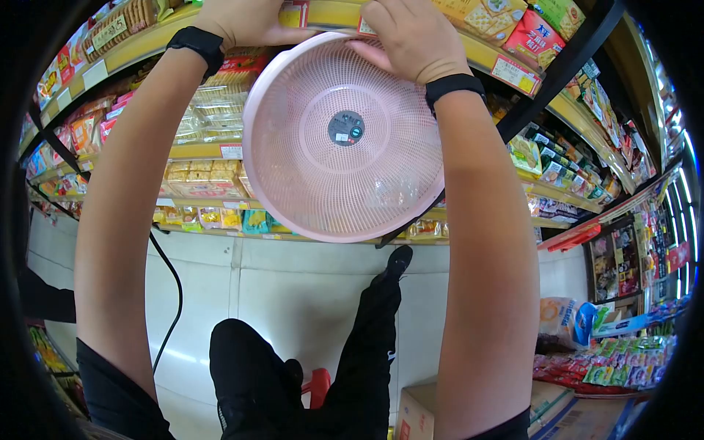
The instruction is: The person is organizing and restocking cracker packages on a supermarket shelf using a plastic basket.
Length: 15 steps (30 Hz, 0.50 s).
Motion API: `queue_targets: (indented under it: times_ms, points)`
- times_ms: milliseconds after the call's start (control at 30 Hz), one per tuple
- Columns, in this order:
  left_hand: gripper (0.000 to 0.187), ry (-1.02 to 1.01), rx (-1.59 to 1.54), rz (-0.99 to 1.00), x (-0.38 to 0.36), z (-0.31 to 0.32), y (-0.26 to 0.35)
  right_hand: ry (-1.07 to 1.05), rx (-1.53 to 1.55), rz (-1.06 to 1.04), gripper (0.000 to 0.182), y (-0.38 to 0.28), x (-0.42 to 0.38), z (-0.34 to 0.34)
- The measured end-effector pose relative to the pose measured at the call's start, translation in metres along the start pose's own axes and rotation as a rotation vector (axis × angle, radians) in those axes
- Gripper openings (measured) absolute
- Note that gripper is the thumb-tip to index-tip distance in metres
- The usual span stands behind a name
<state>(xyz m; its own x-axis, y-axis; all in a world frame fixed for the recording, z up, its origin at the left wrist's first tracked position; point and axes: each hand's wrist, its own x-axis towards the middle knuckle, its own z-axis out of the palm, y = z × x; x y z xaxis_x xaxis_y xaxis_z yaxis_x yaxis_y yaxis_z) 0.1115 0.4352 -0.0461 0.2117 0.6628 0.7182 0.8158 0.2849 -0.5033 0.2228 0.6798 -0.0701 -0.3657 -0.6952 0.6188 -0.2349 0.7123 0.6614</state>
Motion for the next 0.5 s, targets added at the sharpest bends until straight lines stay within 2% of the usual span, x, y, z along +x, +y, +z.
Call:
queue_targets:
  times_ms: [500]
  points:
    - [0.048,0.029,-0.015,0.006,0.0009,0.0027,-0.0015,0.003,-0.046,0.005,0.052,0.0024,-0.0026,0.0043]
